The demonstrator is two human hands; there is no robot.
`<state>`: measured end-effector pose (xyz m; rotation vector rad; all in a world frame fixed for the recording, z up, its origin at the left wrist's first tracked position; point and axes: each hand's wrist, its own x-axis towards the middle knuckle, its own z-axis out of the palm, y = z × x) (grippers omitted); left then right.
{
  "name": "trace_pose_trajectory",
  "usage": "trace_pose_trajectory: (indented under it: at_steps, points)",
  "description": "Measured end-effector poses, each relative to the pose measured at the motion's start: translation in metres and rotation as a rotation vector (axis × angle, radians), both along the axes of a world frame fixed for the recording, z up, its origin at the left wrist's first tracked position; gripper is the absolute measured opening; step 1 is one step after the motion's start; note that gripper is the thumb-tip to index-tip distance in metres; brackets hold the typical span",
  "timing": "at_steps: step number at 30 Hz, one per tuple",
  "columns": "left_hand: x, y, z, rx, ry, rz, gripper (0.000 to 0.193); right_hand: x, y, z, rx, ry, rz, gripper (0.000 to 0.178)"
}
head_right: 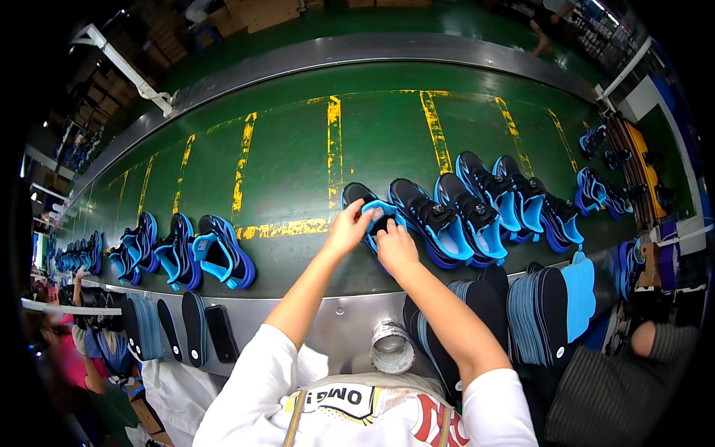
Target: The person picks up blue insoles one at a time and inserts them into black and blue athletic shoes arranged on a production conveyor belt.
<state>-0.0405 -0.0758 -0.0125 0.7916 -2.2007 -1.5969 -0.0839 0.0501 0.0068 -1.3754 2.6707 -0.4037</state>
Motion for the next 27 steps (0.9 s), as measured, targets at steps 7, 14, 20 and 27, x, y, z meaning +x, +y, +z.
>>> trace_pose_trajectory:
  at_steps: [7, 14, 20, 27]
  points:
    - [-0.004, 0.015, 0.010, -0.317, 0.088, 0.098, 0.029, -0.010, 0.001, 0.059, 0.514, -0.122, 0.055, 0.039]
    - [0.002, -0.001, 0.011, -0.149, 0.043, 0.015, 0.022, -0.029, -0.001, 0.049, 0.579, -0.171, 0.244, 0.026]
    - [0.002, -0.001, 0.010, -0.068, 0.024, -0.001, 0.021, -0.024, -0.004, 0.002, 0.355, -0.019, 0.393, 0.015]
    - [0.003, -0.002, 0.010, -0.124, 0.012, -0.048, 0.021, -0.027, -0.012, -0.010, 0.438, 0.033, 0.435, 0.017]
